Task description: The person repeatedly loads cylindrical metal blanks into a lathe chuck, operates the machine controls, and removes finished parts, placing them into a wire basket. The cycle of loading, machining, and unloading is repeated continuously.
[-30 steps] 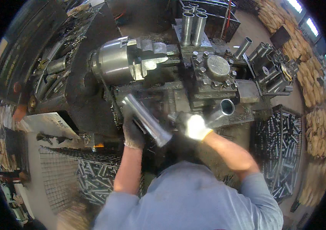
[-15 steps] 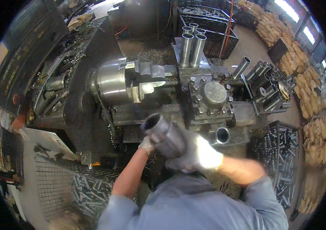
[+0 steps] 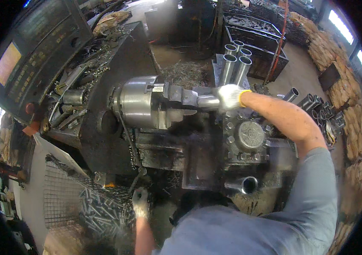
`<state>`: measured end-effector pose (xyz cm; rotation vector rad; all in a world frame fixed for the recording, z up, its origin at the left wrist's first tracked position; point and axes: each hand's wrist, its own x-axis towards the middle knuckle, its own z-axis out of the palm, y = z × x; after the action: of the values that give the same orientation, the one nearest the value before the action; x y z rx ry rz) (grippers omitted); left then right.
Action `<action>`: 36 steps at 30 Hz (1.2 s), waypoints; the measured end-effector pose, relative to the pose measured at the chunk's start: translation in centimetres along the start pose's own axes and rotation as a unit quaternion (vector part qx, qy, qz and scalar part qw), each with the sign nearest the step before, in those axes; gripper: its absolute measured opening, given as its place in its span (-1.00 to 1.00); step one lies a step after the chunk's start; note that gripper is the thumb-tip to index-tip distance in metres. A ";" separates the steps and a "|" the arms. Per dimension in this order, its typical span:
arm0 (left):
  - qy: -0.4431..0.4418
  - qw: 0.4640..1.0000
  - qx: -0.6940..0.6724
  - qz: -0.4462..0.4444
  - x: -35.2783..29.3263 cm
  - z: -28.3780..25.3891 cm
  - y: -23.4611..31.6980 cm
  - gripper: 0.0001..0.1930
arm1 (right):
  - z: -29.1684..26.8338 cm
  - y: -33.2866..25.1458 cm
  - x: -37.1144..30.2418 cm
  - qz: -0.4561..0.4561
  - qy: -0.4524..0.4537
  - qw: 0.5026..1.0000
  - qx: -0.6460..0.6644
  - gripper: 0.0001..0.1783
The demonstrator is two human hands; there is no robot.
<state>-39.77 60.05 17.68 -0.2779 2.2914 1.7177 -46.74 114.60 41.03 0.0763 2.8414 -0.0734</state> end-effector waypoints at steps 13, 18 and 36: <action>0.048 0.897 -0.427 -0.108 8.8 -12.6 -3.6 -0.58 | 1.6 1.8 2.1 -0.035 -0.134 0.989 0.057 -0.24; -0.014 0.882 -0.450 -0.142 8.5 -14.6 -0.3 -0.59 | 3.1 0.7 5.1 0.012 -0.093 0.966 0.241 -0.27; 0.349 0.676 0.327 0.560 7.7 -11.9 32.2 -0.69 | 10.2 -8.3 -32.4 0.346 0.473 0.758 0.286 -0.58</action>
<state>-58.08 57.75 47.66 1.0186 3.9371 0.8665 -13.37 104.30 41.21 1.7226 3.3173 -0.9814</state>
